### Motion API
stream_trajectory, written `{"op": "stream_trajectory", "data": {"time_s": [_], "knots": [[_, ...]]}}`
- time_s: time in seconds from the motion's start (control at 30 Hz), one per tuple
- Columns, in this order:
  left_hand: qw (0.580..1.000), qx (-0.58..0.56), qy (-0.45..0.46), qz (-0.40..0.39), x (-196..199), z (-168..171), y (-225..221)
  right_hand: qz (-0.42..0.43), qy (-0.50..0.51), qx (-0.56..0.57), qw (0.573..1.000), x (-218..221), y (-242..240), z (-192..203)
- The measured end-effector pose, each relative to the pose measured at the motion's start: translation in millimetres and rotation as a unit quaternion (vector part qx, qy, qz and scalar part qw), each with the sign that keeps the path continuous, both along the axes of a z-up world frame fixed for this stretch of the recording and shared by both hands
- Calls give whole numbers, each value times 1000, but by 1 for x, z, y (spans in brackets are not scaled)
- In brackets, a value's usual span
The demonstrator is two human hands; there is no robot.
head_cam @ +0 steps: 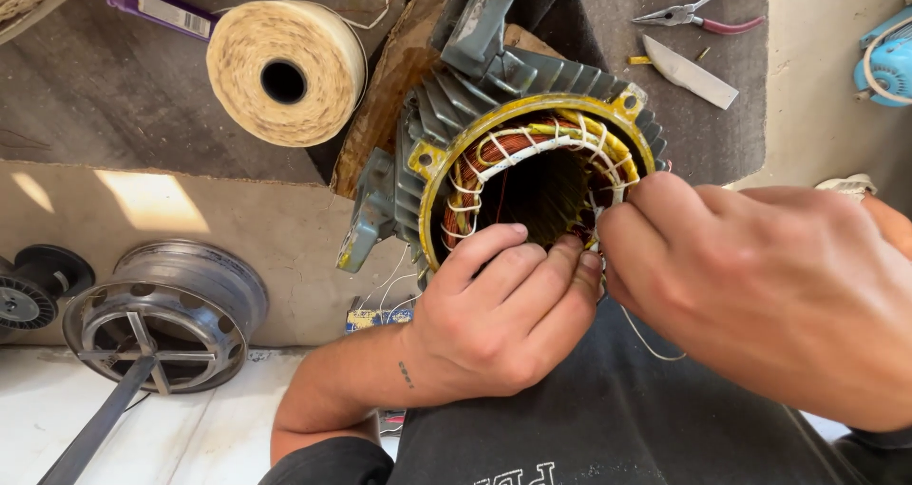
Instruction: Lacing and securing the copper windings of an electric motor stator using a cord.
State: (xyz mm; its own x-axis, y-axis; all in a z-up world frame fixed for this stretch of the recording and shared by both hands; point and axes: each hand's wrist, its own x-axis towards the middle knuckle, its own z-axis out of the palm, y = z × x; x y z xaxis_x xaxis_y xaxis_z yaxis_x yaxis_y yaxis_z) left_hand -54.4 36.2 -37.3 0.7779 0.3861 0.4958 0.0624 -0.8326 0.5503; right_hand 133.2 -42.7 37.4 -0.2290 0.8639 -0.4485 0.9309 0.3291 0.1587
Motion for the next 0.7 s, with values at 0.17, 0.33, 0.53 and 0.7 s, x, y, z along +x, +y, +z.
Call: {"op": "stream_trajectory", "data": {"time_s": [0.17, 0.33, 0.53, 0.7], "knots": [[1000, 14, 6, 10, -2, -2, -1, 87, -49, 39, 994, -1, -6, -4], [1000, 2, -4, 18, -2, -2, -1, 13, 14, 39, 999, 32, -31, -8], [1000, 13, 6, -1, 1, 3, 0, -21, 150, 96, 984, 39, -19, -2], [1000, 8, 5, 5, 6, 8, 0, 16, 170, 73, 983, 36, -2, -15]]}}
